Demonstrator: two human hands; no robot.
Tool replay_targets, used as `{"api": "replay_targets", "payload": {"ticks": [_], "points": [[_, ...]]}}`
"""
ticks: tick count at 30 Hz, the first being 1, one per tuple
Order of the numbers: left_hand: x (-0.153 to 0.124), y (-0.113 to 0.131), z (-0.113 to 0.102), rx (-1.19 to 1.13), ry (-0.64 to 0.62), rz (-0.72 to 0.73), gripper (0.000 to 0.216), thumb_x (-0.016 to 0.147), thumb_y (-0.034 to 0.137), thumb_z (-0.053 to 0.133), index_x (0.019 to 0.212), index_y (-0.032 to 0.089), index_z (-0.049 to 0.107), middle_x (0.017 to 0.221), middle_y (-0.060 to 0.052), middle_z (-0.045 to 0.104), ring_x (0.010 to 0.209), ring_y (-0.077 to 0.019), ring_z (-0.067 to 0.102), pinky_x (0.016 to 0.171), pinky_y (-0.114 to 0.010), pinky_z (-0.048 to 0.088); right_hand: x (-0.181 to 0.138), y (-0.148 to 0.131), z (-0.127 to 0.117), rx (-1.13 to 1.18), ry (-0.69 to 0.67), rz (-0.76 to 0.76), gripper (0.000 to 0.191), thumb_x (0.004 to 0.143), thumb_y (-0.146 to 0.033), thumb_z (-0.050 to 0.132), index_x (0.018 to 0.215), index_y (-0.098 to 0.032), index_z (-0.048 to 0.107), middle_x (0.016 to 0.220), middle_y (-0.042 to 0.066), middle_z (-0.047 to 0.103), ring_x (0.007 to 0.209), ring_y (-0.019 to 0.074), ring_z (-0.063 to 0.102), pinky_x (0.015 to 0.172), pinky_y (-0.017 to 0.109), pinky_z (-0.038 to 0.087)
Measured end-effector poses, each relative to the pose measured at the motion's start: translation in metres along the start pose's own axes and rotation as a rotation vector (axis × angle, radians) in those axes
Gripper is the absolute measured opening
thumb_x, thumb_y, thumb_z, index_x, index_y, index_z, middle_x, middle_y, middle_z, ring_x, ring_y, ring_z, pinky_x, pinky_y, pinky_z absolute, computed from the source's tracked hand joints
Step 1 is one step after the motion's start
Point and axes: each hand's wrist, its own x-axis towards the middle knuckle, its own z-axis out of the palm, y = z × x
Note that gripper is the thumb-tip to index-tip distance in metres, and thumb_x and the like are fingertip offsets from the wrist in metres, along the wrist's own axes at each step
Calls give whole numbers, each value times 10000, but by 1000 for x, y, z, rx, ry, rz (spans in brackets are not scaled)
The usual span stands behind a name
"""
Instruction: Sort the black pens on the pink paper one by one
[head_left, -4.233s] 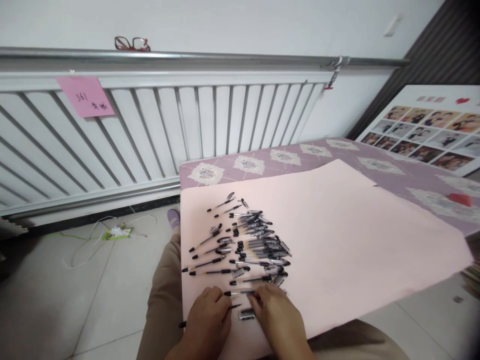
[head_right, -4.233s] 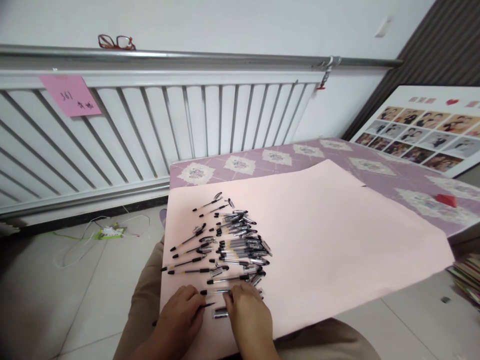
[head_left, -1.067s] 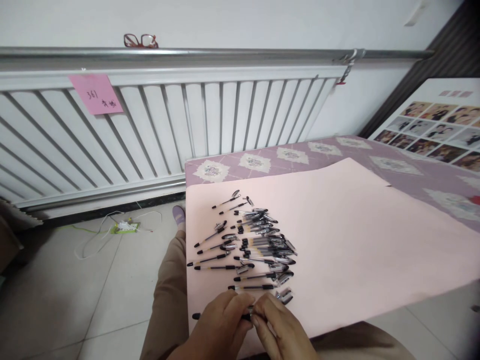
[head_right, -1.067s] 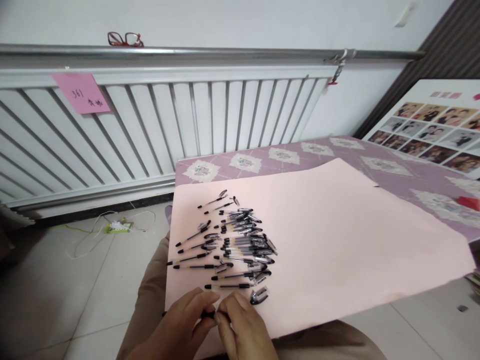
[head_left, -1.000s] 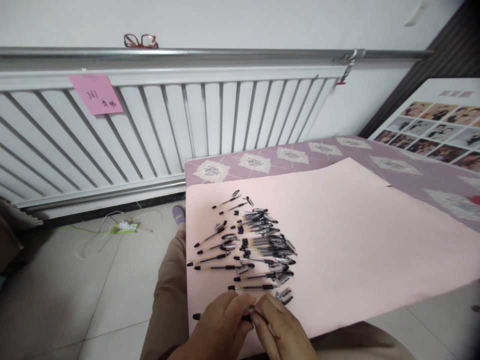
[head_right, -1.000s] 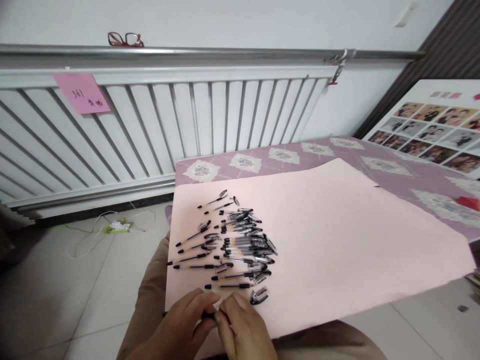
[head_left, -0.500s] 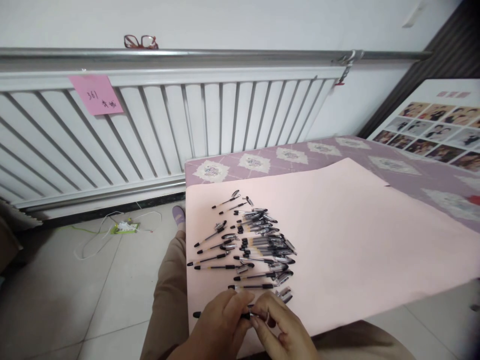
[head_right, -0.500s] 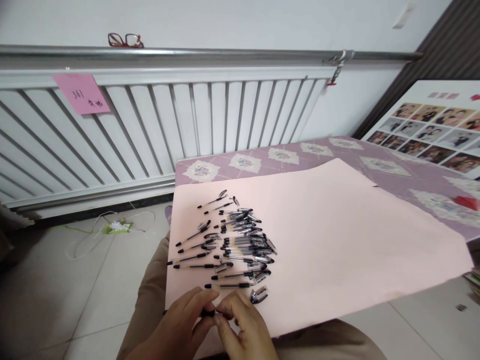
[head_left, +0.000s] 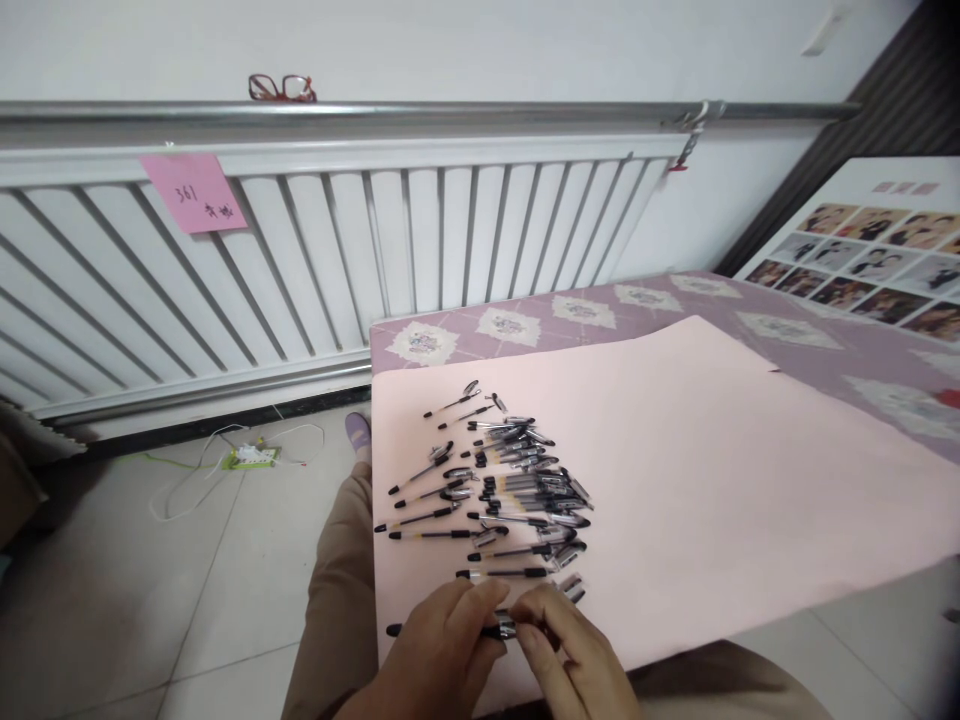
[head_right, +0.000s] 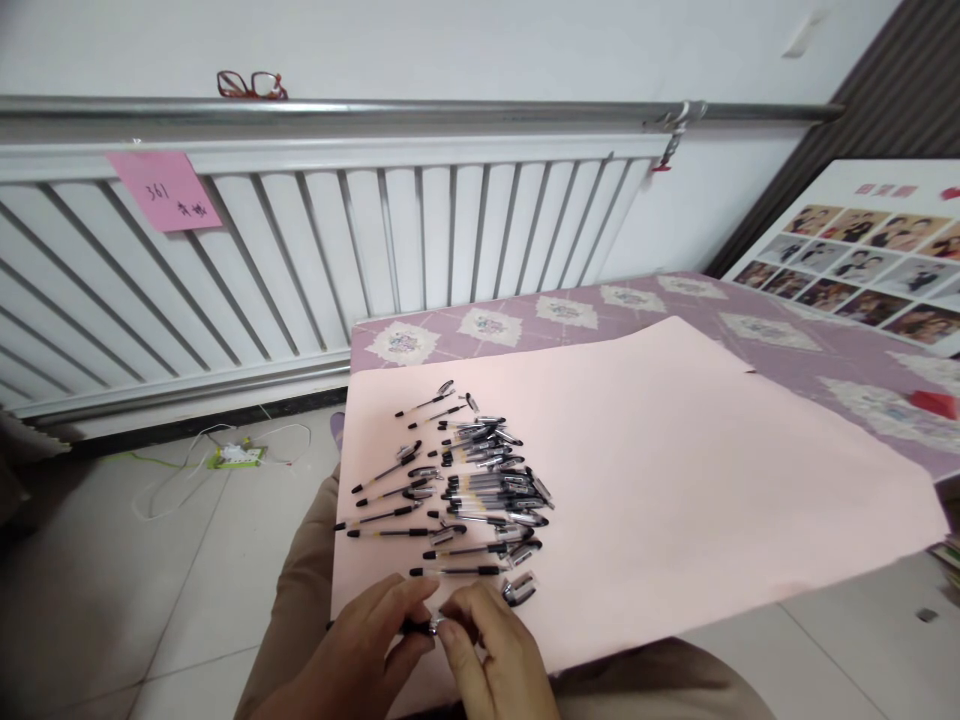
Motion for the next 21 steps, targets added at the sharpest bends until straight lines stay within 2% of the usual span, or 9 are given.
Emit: {"api": "replay_targets", "payload": {"ticks": [3, 6, 16, 21], "points": [[2, 0, -1, 15, 29, 18, 469, 764, 66, 475, 1194, 215, 360, 894, -53, 604, 783, -173, 588, 683, -294, 514, 1, -1, 0, 2, -9, -18, 114, 852, -251, 433, 750, -223, 475, 722, -11, 515, 689, 142, 526, 625, 241, 431], [4, 1, -1, 44, 42, 38, 459, 758, 62, 466, 1183, 205, 367, 871, -56, 607, 762, -181, 593, 661, -300, 519, 2, -1, 2, -14, -29, -47, 137, 846, -201, 430, 718, -222, 474, 710, -13, 518, 687, 140, 524, 633, 243, 427], [5, 1, 2, 61, 63, 79, 407, 766, 73, 448, 1154, 188, 415, 867, -63, 623, 746, -187, 601, 650, -300, 526, 2, 1, 8, -138, -17, -28, 228, 898, -267, 399, 695, -221, 494, 713, 4, 567, 687, 151, 542, 623, 253, 427], [6, 0, 1, 102, 75, 77, 396, 782, 99, 477, 1159, 190, 398, 848, -60, 629, 721, -183, 607, 625, -290, 533, 2, 0, 7, -77, -6, 19, 247, 892, -303, 406, 682, -218, 506, 700, -2, 564, 670, 148, 544, 615, 247, 433]]}}
